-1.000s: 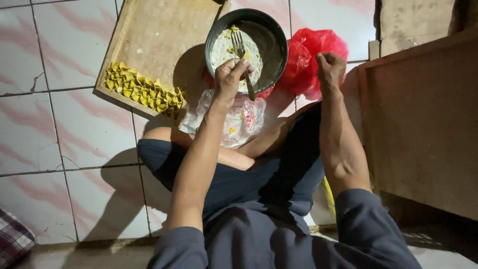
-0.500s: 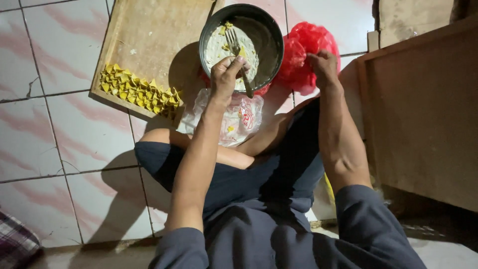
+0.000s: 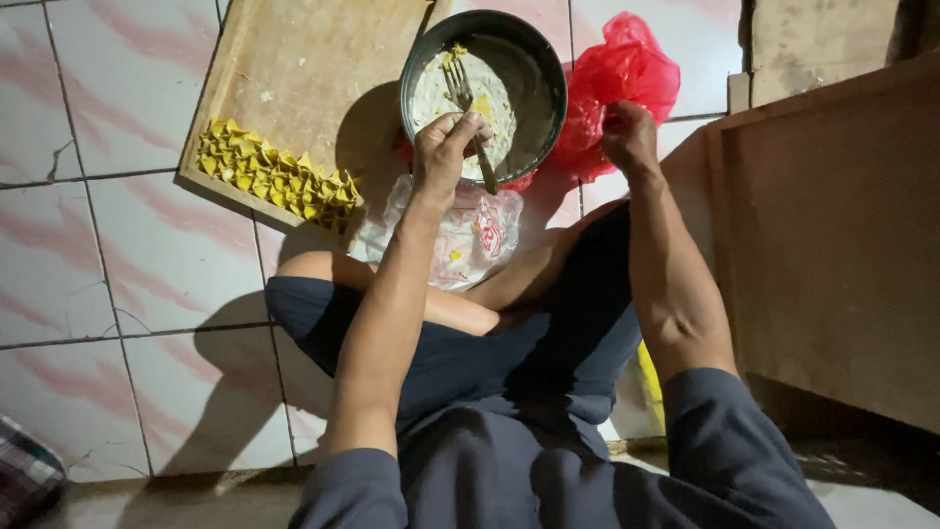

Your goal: A person sits on the floor and manually prepares food by placing filling on dough squares and folding them.

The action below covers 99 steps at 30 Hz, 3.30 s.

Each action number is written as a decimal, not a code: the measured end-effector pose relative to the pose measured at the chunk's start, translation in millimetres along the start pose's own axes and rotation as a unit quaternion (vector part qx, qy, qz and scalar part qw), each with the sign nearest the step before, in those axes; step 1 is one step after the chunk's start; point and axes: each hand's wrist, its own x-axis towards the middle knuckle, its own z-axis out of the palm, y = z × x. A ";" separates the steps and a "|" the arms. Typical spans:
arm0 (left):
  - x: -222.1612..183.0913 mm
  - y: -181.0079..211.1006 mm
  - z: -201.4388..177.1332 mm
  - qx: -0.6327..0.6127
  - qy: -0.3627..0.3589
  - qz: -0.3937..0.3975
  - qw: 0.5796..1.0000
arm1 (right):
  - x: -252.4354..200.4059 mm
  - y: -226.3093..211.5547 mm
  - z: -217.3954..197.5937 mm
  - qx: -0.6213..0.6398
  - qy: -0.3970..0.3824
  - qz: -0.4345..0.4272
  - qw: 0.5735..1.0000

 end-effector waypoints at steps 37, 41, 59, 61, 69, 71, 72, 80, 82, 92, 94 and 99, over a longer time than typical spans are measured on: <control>14.9 -23.7 -12.1 -0.005 0.025 -0.007 1.000 | 30.8 138.8 52.5 -0.433 -0.095 -0.087 0.892; 18.5 -25.9 -14.7 -0.012 0.021 0.005 1.000 | 35.3 146.1 53.9 -0.593 -0.226 -0.095 0.767; 8.1 -7.6 -14.7 0.000 0.027 0.038 0.999 | -13.9 -11.4 -5.3 -0.250 -0.103 0.073 0.960; 7.2 -3.6 -18.8 0.000 0.022 0.043 0.999 | -21.9 -41.0 -25.2 -0.172 -0.060 0.078 0.980; 0.3 15.6 -23.0 0.026 -0.012 0.065 0.997 | -53.1 -132.5 -107.2 -0.147 -0.089 0.261 0.950; 0.1 17.1 -23.0 0.016 -0.007 0.056 0.998 | -57.8 -134.7 -111.3 -0.114 -0.099 0.226 0.962; -0.8 17.8 -25.2 0.007 -0.004 0.047 0.999 | -59.7 -136.3 -111.4 -0.078 -0.109 0.191 0.972; -1.6 26.7 -59.6 -0.039 0.012 0.080 0.996 | -110.9 -177.5 -89.1 0.148 -0.199 -0.013 0.969; -3.7 26.4 -70.0 -0.035 0.010 0.115 0.993 | -121.7 -178.9 -42.6 0.159 -0.221 -0.010 0.962; -18.3 33.7 -97.5 -0.038 0.018 0.137 0.990 | -142.7 -201.5 124.3 0.410 -0.268 0.128 0.862; -24.1 31.6 -98.5 -0.049 0.014 0.134 0.990 | -148.0 -194.3 131.4 0.388 -0.260 0.108 0.878; -24.5 25.1 -99.1 -0.064 -0.023 0.155 0.986 | -163.4 -165.3 120.7 -0.016 -0.019 -0.192 0.981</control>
